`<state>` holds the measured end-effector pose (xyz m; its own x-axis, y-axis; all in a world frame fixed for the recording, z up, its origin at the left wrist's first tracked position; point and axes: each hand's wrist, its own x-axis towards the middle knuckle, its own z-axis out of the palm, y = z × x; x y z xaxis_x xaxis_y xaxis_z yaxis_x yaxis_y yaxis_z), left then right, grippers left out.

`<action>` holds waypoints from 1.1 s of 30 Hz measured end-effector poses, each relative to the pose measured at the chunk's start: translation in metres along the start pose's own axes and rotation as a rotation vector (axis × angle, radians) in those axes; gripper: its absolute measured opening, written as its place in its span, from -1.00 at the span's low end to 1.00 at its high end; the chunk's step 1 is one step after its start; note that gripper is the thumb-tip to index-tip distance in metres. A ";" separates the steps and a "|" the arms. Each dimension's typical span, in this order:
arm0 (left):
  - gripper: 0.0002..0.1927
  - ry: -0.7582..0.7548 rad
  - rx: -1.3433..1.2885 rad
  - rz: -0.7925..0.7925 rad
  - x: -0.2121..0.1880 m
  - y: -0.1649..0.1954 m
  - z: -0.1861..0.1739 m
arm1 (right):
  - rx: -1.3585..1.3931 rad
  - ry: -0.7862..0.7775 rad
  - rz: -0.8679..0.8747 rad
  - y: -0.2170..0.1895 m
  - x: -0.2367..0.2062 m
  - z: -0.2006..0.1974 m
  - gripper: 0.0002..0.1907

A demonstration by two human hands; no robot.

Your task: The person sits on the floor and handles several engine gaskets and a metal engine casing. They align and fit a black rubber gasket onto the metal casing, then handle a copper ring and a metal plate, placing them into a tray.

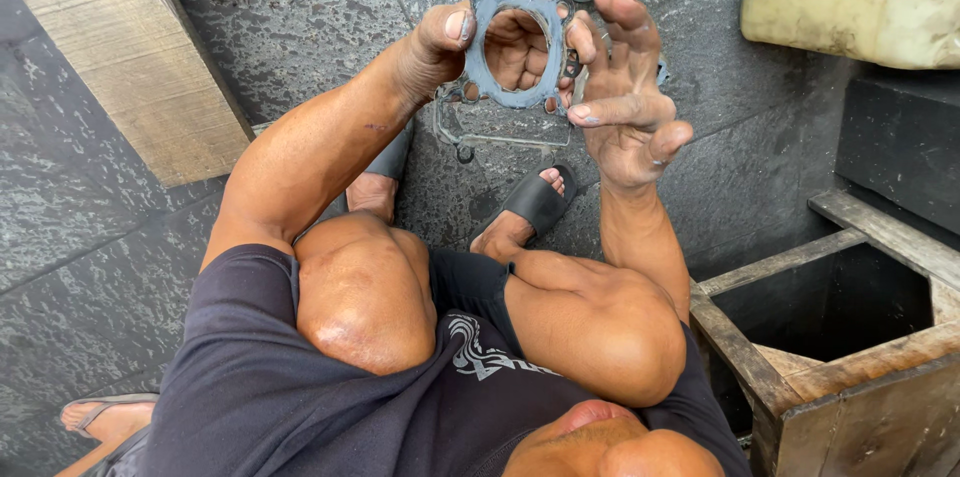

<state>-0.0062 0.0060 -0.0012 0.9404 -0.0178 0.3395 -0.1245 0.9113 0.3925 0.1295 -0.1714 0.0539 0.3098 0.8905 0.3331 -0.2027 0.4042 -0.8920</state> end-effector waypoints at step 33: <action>0.05 0.117 0.502 0.110 -0.009 0.042 0.023 | -0.254 0.169 0.030 -0.025 -0.024 0.023 -0.09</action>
<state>-0.0268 0.0351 0.0320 0.9386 0.1395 0.3156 -0.3341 0.5956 0.7305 0.1054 -0.1974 0.0752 0.4614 0.8454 0.2691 0.0182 0.2942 -0.9556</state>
